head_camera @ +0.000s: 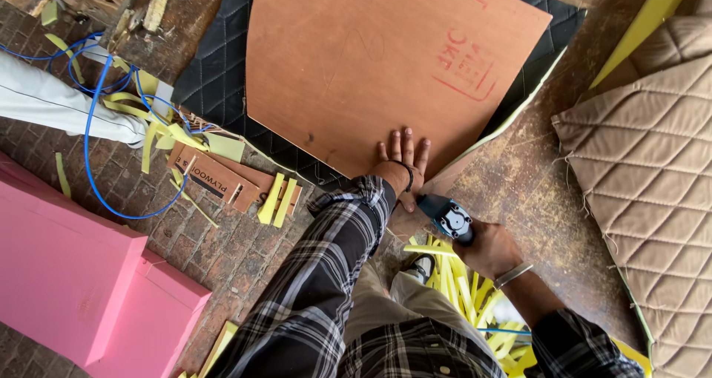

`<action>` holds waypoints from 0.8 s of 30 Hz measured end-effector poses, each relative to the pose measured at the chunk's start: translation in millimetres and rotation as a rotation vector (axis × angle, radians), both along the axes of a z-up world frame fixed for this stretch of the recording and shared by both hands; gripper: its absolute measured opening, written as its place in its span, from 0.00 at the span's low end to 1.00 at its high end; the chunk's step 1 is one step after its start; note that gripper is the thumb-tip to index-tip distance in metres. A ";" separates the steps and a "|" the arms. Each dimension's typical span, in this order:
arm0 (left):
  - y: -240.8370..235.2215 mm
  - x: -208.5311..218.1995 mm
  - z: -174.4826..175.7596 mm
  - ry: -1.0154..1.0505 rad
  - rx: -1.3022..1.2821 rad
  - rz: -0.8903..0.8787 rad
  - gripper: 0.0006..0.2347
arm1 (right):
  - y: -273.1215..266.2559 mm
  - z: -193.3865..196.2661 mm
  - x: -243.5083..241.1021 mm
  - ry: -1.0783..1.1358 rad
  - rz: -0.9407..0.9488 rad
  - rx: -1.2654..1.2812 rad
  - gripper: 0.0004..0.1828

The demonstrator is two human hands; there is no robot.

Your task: The person staples a brown quilted fabric onto a wooden board using a pneumatic staple gun. They trim excess fabric with scissors and continue securing the edges around the perimeter.

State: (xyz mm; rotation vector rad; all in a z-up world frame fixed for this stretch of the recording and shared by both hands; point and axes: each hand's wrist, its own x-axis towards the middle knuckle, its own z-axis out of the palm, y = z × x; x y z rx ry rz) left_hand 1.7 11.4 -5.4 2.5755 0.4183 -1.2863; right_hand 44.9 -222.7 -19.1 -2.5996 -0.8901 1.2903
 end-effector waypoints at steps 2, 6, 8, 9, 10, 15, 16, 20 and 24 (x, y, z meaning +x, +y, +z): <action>3.8 -4.7 3.4 -0.029 0.003 0.001 0.65 | 4.1 -5.8 -1.8 0.014 -0.002 -0.080 0.19; -0.1 -13.9 10.8 -0.109 -0.024 0.027 0.63 | -28.9 -12.7 12.6 -0.121 -0.099 0.023 0.27; 4.8 -17.2 16.3 -0.134 -0.025 0.068 0.62 | -52.8 -11.8 30.7 -0.203 -0.228 -0.040 0.30; 3.8 -19.2 18.1 -0.145 -0.025 0.083 0.62 | -67.0 -11.7 37.2 -0.286 -0.233 -0.045 0.32; 0.5 -20.3 18.9 -0.218 -0.038 0.190 0.60 | -80.8 -12.8 42.8 -0.369 -0.239 -0.050 0.34; -54.4 -13.6 8.0 -0.454 0.003 0.520 0.59 | -114.4 -49.4 53.4 -0.659 -0.319 0.148 0.45; -60.4 -20.3 6.4 -0.586 0.074 0.497 0.55 | -115.0 -57.3 51.2 -0.689 -0.325 0.178 0.45; -43.5 -58.8 0.5 -0.644 0.123 0.363 0.48 | -114.2 -73.9 44.0 -0.831 -0.316 0.383 0.40; 19.9 -151.6 -11.0 -0.437 0.085 0.193 0.44 | -97.1 -73.5 27.7 -0.396 -0.599 0.567 0.25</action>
